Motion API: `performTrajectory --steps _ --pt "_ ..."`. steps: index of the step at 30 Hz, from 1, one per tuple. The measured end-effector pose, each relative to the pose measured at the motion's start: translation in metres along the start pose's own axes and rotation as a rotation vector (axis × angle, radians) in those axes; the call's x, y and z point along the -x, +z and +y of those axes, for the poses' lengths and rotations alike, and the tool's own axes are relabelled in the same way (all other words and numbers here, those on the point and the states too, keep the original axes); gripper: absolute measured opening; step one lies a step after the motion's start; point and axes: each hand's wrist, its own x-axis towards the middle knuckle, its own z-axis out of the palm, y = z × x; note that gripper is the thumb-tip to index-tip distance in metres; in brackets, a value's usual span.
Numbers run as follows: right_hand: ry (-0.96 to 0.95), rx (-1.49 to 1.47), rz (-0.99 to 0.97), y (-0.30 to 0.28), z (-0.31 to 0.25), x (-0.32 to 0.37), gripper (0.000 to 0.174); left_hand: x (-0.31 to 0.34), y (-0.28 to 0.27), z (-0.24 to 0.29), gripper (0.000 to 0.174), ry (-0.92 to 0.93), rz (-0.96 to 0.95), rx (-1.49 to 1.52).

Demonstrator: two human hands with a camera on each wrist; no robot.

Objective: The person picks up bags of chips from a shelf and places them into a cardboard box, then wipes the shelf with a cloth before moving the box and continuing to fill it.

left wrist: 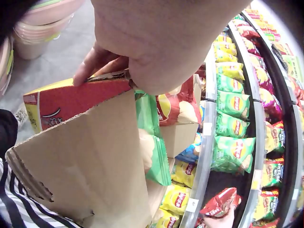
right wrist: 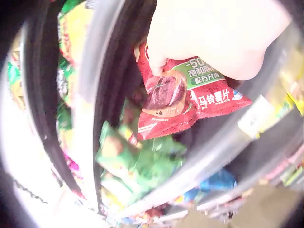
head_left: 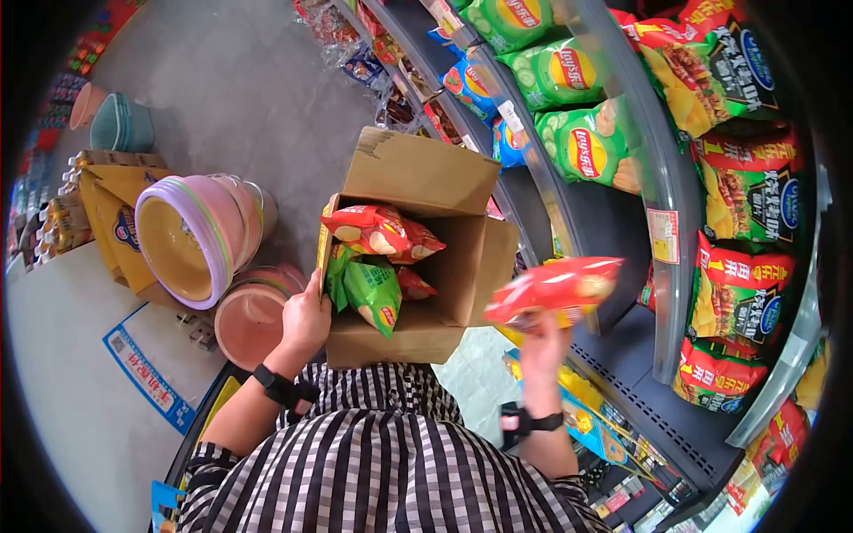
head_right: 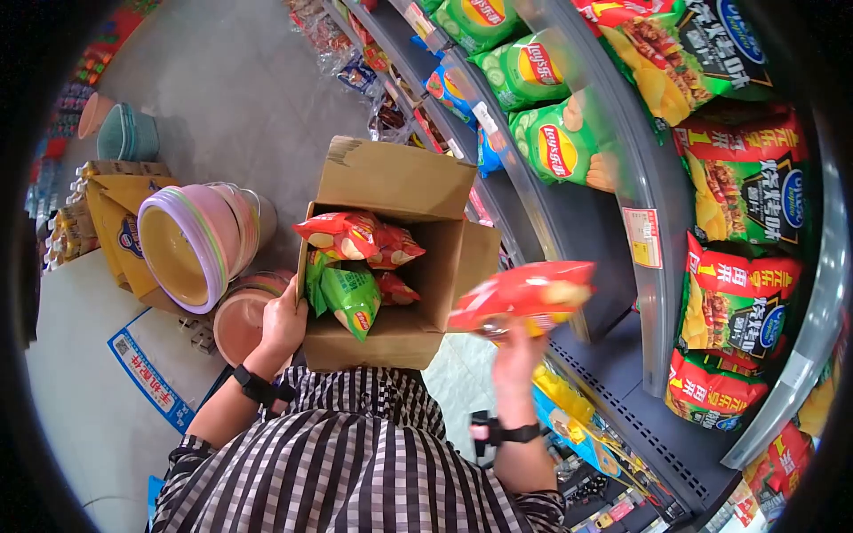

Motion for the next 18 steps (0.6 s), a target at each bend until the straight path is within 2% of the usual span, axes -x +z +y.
performTrajectory --steps 2,4,5,6,8,10,12,15,16,18 --pt "0.019 0.151 -0.057 0.028 0.027 0.014 0.042 0.002 -0.007 0.004 0.048 0.010 0.008 -0.006" --pt "0.133 0.573 -0.263 0.037 0.033 0.009 0.046 0.002 -0.012 0.008 0.048 0.040 0.006 0.000" --pt "0.047 0.626 -0.158 0.031 0.036 0.010 0.047 0.002 -0.014 0.007 0.048 0.043 0.017 0.040" --pt "0.036 0.643 -0.139 0.020 0.025 0.004 0.047 0.002 -0.016 0.009 0.048 0.041 0.024 0.082" --pt "-0.080 0.653 0.176 -0.011 -0.005 -0.013 0.049 0.003 -0.019 0.012 0.047 0.032 0.030 0.093" --pt "-0.362 0.766 0.473 -0.067 -0.032 -0.034 0.049 0.003 -0.017 0.011 0.047 0.023 0.028 0.070" --pt "-0.563 0.766 0.752 -0.105 -0.061 -0.062 0.046 -0.002 -0.015 0.008 0.047 0.014 0.021 0.077" --pt "-0.470 0.727 0.803 -0.128 -0.097 -0.090 0.040 -0.002 -0.008 0.004 0.047 0.003 0.018 0.087" --pt "-0.472 0.730 0.800 -0.152 -0.105 -0.104 0.040 -0.002 -0.007 0.002 0.047 -0.006 0.019 0.083" --pt "-0.149 0.542 0.882 -0.208 -0.105 -0.134 0.035 0.000 -0.008 -0.002 0.046 -0.006 0.024 0.076"
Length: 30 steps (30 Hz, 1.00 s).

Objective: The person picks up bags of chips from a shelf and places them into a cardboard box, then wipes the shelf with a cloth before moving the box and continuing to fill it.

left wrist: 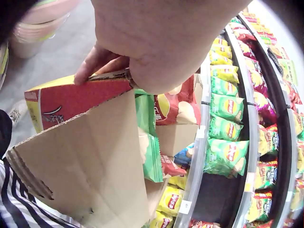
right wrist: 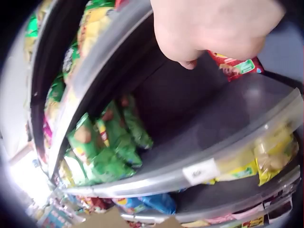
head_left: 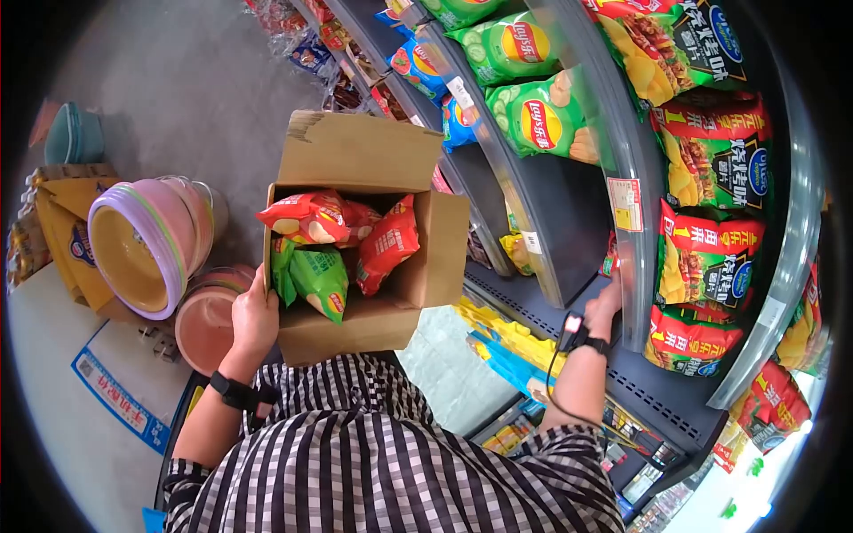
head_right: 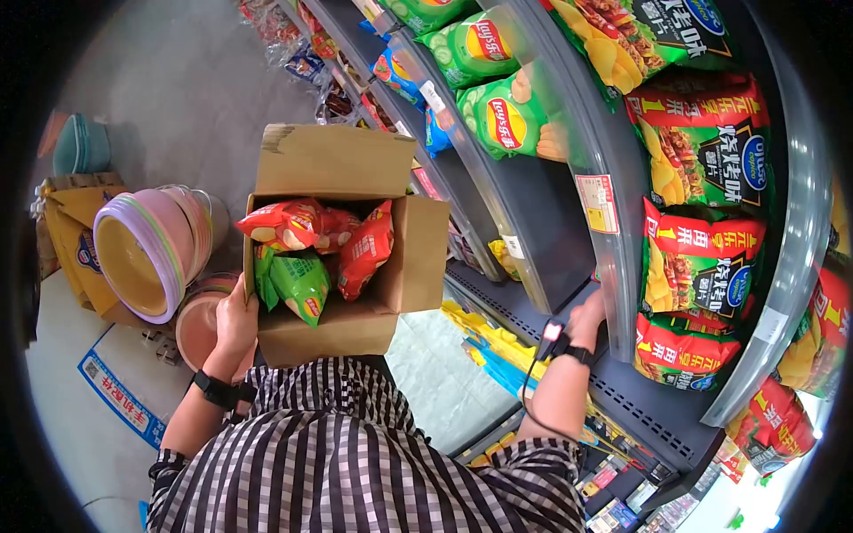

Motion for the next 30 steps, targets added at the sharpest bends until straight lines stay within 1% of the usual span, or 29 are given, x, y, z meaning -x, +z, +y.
performTrajectory --steps 2,3,4,10,16,18,19,20,22,24,26,28,29,30 --pt "0.067 0.013 0.038 0.004 -0.004 -0.010 0.033 0.002 -0.003 -0.003 0.046 -0.023 -0.021 0.015" --pt "0.165 0.143 0.075 0.001 0.008 -0.019 0.047 0.003 -0.005 -0.003 0.046 -0.026 -0.020 0.013" --pt "0.167 0.145 0.073 -0.001 0.017 -0.029 0.047 0.004 -0.007 -0.003 0.046 -0.037 -0.029 -0.009" --pt "0.022 0.193 0.003 0.020 -0.011 -0.005 0.046 0.007 -0.002 -0.012 0.046 -0.030 -0.027 -0.043" --pt "-0.103 0.208 -0.080 0.022 -0.037 0.013 0.045 0.008 -0.005 -0.013 0.047 -0.059 -0.026 -0.086" --pt "-0.134 0.205 -0.112 0.010 -0.035 0.037 0.045 0.006 -0.006 -0.010 0.046 -0.067 -0.028 -0.069" --pt "-0.146 0.200 -0.136 0.018 -0.036 0.049 0.045 0.005 -0.006 -0.010 0.046 -0.065 -0.029 -0.076" --pt "-0.171 -0.394 -0.128 0.019 0.001 0.014 0.031 0.004 -0.006 -0.008 0.046 -0.064 -0.028 -0.084" --pt "0.174 -0.632 0.031 0.029 -0.050 0.097 0.026 0.001 0.002 -0.017 0.046 -0.077 0.000 -0.066" --pt "0.177 -0.732 -0.241 0.009 -0.020 0.117 0.024 -0.003 0.004 -0.019 0.045 -0.118 -0.013 -0.076" --pt "0.287 -0.786 -0.274 0.010 -0.024 0.176 0.023 -0.004 0.005 -0.019 0.044 -0.120 -0.004 -0.047" --pt "0.234 -0.765 -0.538 0.011 -0.029 0.233 0.023 -0.004 0.002 -0.015 0.044 -0.126 -0.004 -0.064" --pt "0.240 -0.771 -0.544 0.015 -0.036 0.258 0.023 -0.003 0.002 -0.015 0.044 -0.120 0.002 -0.061" --pt "0.206 -0.669 -0.660 0.022 -0.046 0.280 0.025 -0.002 0.002 -0.016 0.044 -0.119 0.013 -0.066"
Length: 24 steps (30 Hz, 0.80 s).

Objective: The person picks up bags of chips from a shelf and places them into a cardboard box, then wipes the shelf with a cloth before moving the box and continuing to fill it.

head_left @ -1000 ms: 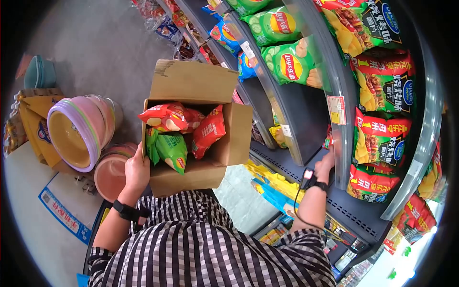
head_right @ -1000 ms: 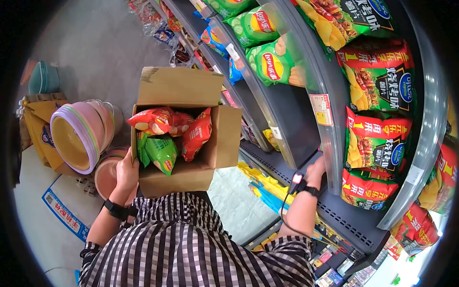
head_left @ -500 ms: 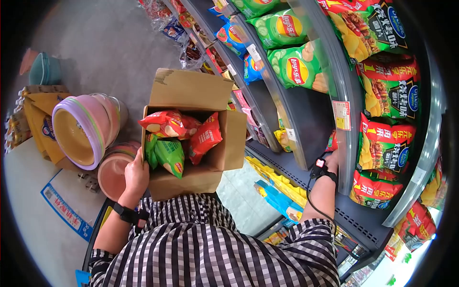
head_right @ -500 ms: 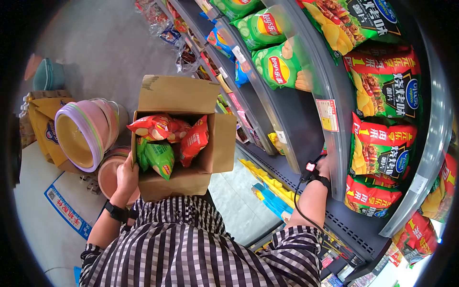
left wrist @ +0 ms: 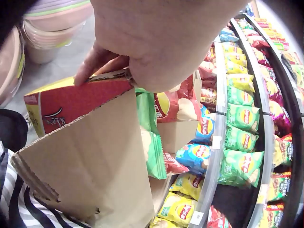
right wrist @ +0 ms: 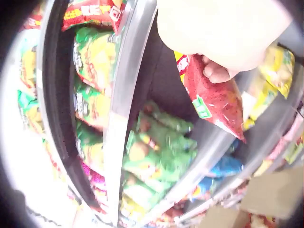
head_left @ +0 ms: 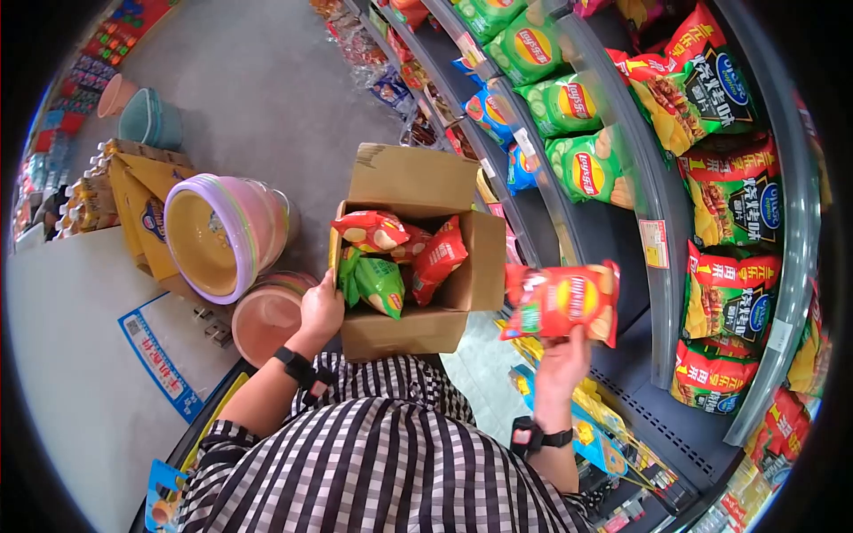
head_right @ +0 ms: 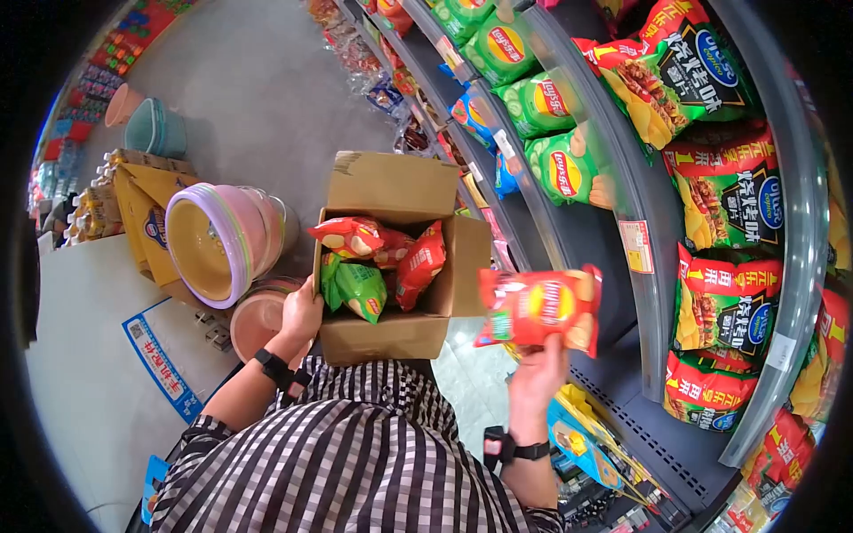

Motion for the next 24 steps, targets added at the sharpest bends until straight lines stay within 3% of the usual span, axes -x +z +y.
performTrajectory --steps 2,4,6,8,10,12,15,24 --pt "0.037 0.099 -0.151 0.042 0.015 0.020 0.030 0.001 0.001 0.000 0.044 0.038 0.024 -0.003" --pt "0.129 0.295 -0.318 0.047 0.048 0.019 0.028 0.003 -0.006 0.008 0.044 0.040 0.024 -0.027" --pt "-0.144 0.788 -0.410 0.064 0.081 0.022 0.021 0.009 -0.011 0.013 0.044 0.003 0.006 0.020" --pt "-0.072 1.055 -0.551 0.042 0.150 0.000 0.022 0.012 -0.007 0.008 0.045 0.019 0.022 0.049" --pt "0.147 1.087 -0.589 0.047 0.170 -0.001 0.025 0.014 -0.001 -0.002 0.045 0.055 0.068 0.037" --pt "0.031 1.240 -0.747 0.059 0.160 -0.005 0.027 0.016 -0.004 -0.005 0.045 0.049 0.079 0.018" --pt "-0.002 1.416 -0.811 0.068 0.128 -0.006 0.032 0.021 -0.004 -0.011 0.044 -0.002 0.068 0.017" --pt "-0.022 1.349 -0.765 0.005 0.094 -0.031 0.026 0.010 0.004 -0.058 0.025 -0.209 0.236 0.155"
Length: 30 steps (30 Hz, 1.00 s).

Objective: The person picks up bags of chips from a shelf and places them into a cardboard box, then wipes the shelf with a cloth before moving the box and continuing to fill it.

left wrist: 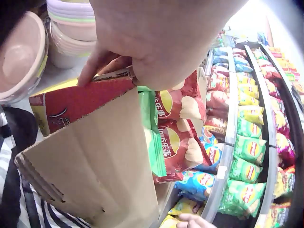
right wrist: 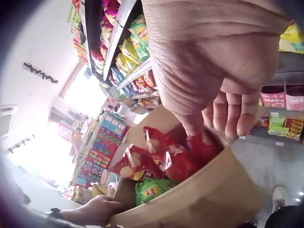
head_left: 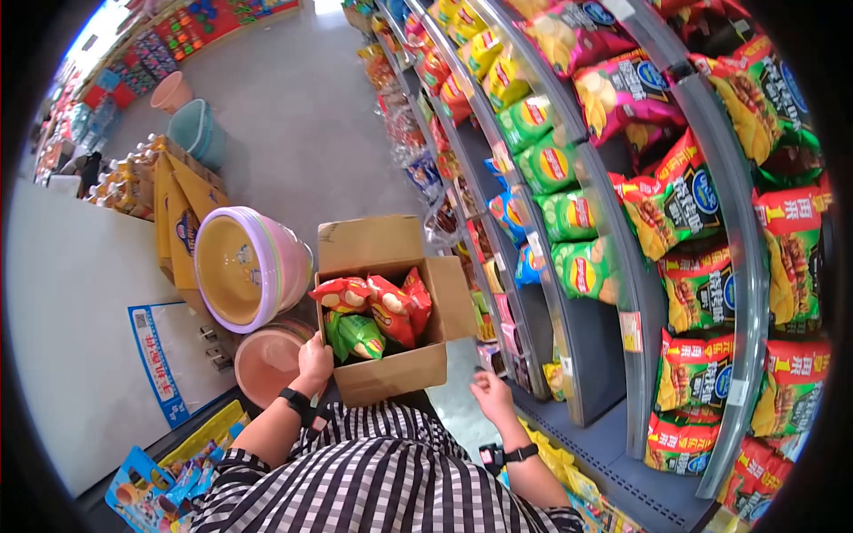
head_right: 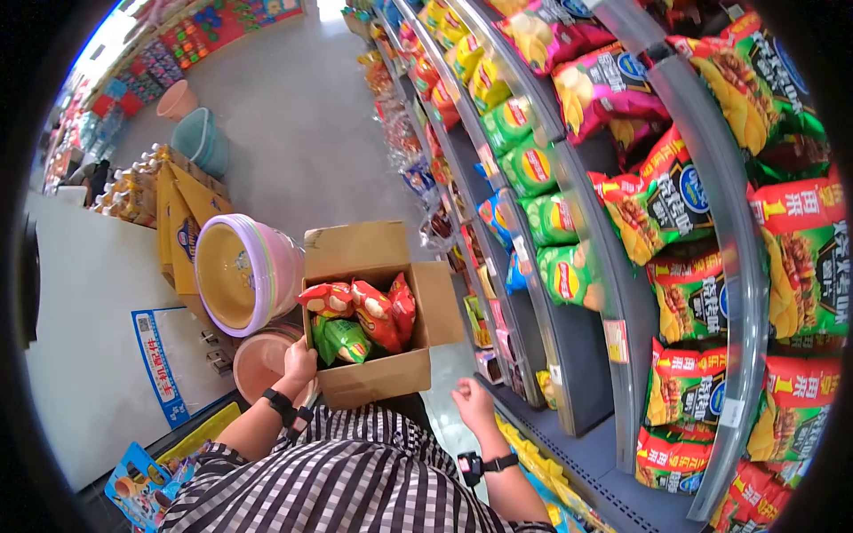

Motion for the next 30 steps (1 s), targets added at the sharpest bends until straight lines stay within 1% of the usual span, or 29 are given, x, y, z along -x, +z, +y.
performTrajectory --steps 1,2,3,4,5,6,7,8,10,11,12,13,14,15,16,17,18,19,20,21,22,23,24,25,26,28,30 --pt "0.032 0.011 0.012 -0.002 0.007 0.002 0.025 0.000 -0.009 0.010 0.021 -0.058 0.001 0.019" --pt "0.002 0.026 0.024 -0.002 0.014 0.005 0.026 -0.005 -0.001 -0.001 0.020 -0.086 0.030 -0.025" --pt "-0.034 0.051 0.056 -0.006 0.020 0.006 0.026 -0.005 -0.009 0.010 0.019 -0.119 0.028 0.071" --pt "0.006 0.012 0.042 -0.007 0.027 0.006 0.025 -0.011 0.000 0.005 0.020 -0.099 0.072 0.088" --pt "0.029 0.041 0.005 -0.010 0.033 0.005 0.027 -0.014 -0.003 0.012 0.023 -0.100 0.058 0.256" --pt "0.061 0.070 -0.028 -0.013 0.032 0.006 0.028 -0.028 0.012 -0.001 0.024 -0.181 0.063 0.112" --pt "0.029 0.134 -0.045 -0.014 0.034 0.005 0.029 -0.041 0.023 -0.010 0.025 -0.205 0.093 0.122" --pt "0.016 0.131 -0.029 -0.016 0.033 0.005 0.029 -0.055 0.036 -0.020 0.025 -0.220 0.092 0.115" --pt "0.104 0.168 -0.018 -0.021 0.028 0.009 0.029 -0.073 0.033 -0.007 0.025 -0.267 0.068 0.102" --pt "0.102 0.177 -0.040 -0.021 0.032 0.009 0.029 -0.083 0.033 0.001 0.024 -0.307 0.046 0.111" --pt "0.124 0.152 -0.005 -0.020 0.039 0.010 0.029 -0.097 0.034 0.006 0.022 -0.303 0.049 0.026" --pt "0.155 0.132 0.021 -0.018 0.045 0.012 0.029 -0.110 0.038 0.008 0.022 -0.311 0.045 0.089" --pt "0.174 0.147 -0.025 -0.013 0.048 0.016 0.029 -0.119 0.030 0.022 0.022 -0.302 0.062 0.161" --pt "0.281 0.078 -0.035 -0.011 0.050 0.022 0.029 -0.127 0.011 0.045 0.023 -0.396 -0.015 0.295" --pt "0.390 0.011 -0.037 -0.006 0.054 0.024 0.029 -0.149 0.023 0.035 0.024 -0.388 -0.035 0.295" --pt "0.415 0.031 -0.072 0.003 0.064 0.025 0.029 -0.179 0.060 0.005 0.026 -0.352 0.015 0.126" --pt "0.450 -0.044 -0.080 0.014 0.082 0.029 0.025 -0.195 0.066 0.003 0.027 -0.376 0.018 0.173" --pt "0.492 -0.125 -0.084 0.021 0.093 0.034 0.022 -0.214 0.087 -0.017 0.028 -0.332 0.026 0.156" --pt "0.526 -0.116 -0.102 0.028 0.094 0.036 0.022 -0.226 0.094 -0.023 0.030 -0.331 0.028 0.212" --pt "0.527 -0.074 -0.153 0.036 0.086 0.034 0.021 -0.238 0.101 -0.032 0.031 -0.328 0.015 0.196" --pt "0.522 -0.034 -0.206 0.044 0.079 0.029 0.021 -0.243 0.106 -0.041 0.031 -0.360 -0.025 0.253" --pt "0.551 -0.051 -0.193 0.050 0.072 0.025 0.026 -0.246 0.107 -0.047 0.031 -0.364 0.029 0.268" --pt "0.577 -0.048 -0.211 0.055 0.063 0.022 0.026 -0.245 0.110 -0.056 0.031 -0.367 0.082 0.284" --pt "0.573 -0.057 -0.204 0.059 0.053 0.015 0.025 -0.245 0.111 -0.066 0.034 -0.436 0.099 0.270" --pt "0.557 -0.067 -0.193 0.060 0.047 0.009 0.025 -0.242 0.113 -0.077 0.034 -0.446 0.100 0.268" --pt "0.548 -0.075 -0.212 0.059 0.041 -0.002 0.025 -0.232 0.110 -0.094 0.033 -0.322 -0.078 0.127" --pt "0.567 -0.127 -0.183 0.054 0.031 -0.015 0.023 -0.215 0.101 -0.101 0.029 -0.258 -0.303 0.122"
